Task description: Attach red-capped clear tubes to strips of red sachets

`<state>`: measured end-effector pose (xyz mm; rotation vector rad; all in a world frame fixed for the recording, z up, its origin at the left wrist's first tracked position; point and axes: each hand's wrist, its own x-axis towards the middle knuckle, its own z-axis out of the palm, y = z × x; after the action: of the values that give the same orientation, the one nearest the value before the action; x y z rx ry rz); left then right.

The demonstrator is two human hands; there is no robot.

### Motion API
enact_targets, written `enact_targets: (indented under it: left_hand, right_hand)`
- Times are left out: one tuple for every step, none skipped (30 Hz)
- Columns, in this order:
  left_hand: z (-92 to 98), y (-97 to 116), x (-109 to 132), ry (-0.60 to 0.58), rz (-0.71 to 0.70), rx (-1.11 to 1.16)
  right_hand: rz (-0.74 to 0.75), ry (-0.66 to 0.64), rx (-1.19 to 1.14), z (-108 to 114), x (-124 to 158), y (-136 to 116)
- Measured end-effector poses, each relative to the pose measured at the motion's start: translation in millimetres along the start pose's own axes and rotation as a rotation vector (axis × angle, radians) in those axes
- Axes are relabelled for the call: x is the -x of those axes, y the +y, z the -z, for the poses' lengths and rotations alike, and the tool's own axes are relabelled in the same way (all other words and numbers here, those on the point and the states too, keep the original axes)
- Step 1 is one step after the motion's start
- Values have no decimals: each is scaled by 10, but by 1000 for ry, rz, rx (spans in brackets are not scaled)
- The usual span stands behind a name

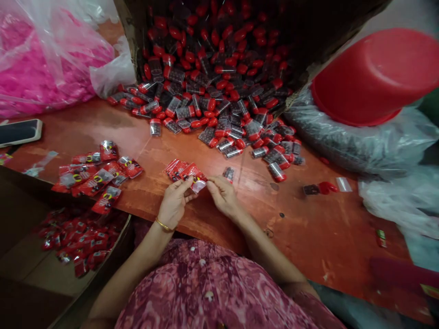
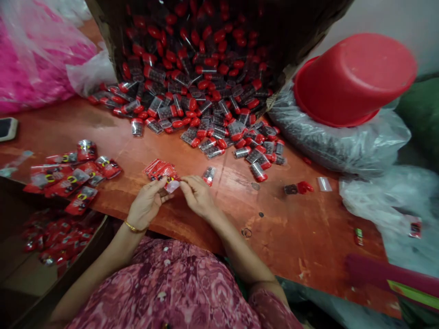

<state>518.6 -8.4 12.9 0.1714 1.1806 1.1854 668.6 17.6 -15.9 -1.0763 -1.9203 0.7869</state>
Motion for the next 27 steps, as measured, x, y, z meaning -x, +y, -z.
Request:
enact_targets:
  left_hand:
    - [3, 11, -5, 3, 9, -2]
    - [1, 21, -10, 7, 17, -3]
    - [-5, 30, -13, 10, 26, -3]
    - [-16, 38, -14, 11, 35, -1]
    - [-31, 43, -15, 11, 45, 4]
    - [-48, 45, -16, 7, 58, 11]
    - [-65, 45, -16, 3, 72, 20]
    - [-82, 43, -16, -1, 87, 29]
    - [-95, 38, -17, -5, 100, 38]
    - [-105, 32, -19, -6, 110, 43]
    - [-111, 25, -23, -5, 117, 46]
    - [-114, 18, -26, -4, 121, 46]
    - [-114, 11, -31, -1, 121, 44]
    - [-115, 5, -34, 5, 118, 39]
    - [-116, -1, -37, 12, 112, 30]
    - [-119, -6, -37, 20, 107, 18]
    - [-125, -11, -35, 27, 102, 4]
    - [-133, -17, -30, 31, 94, -13]
    - [-143, -23, -22, 32, 84, -31]
    - [-152, -31, -13, 30, 69, -51]
    - [-159, -40, -4, 24, 47, -70]
    - [-162, -50, 3, 20, 18, -91]
    - [-161, -62, 9, 16, -17, -114]
    - [-154, -74, 10, 13, -57, -138]
    - [-144, -87, 7, 9, -97, -162]
    - [-131, -100, 2, 3, -135, -186]
    - [-118, -113, -7, -5, -166, -206]
  right_hand:
    - [45, -35, 106, 144, -28, 78]
    - [93, -79, 205, 292, -63, 167]
    - [152, -161, 293, 434, -99, 262]
    - [177, -235, 377, 560, -133, 357]
    - [184, -293, 449, 662, -160, 444]
    - [185, -360, 496, 736, -175, 516]
    - [178, -402, 527, 781, -174, 570]
    - [168, -422, 537, 799, -156, 600]
    - [153, -419, 526, 796, -120, 607]
    - [130, -392, 495, 777, -67, 590]
    - [103, -347, 445, 748, 0, 550]
    - [69, -301, 377, 716, 76, 492]
    - [33, -256, 293, 684, 155, 420]
    - [0, -219, 200, 653, 230, 339]
    - [-31, -199, 106, 625, 295, 254]
    - [-54, -182, 26, 600, 346, 171]
    - [-72, -175, -32, 576, 380, 94]
    - [-86, -175, -65, 554, 396, 27]
    - [-94, -179, -75, 532, 395, -27]
    - [-101, -190, -71, 512, 383, -70]
    - [-106, -204, -61, 492, 362, -101]
    - [-112, -219, -53, 474, 338, -121]
    - [-122, -234, -48, 456, 315, -133]
    - [-136, -245, -48, 439, 295, -139]
    - [-158, -251, -52, 423, 281, -139]
    - [-187, -250, -64, 407, 273, -135]
    - [-227, -243, -86, 390, 271, -128]
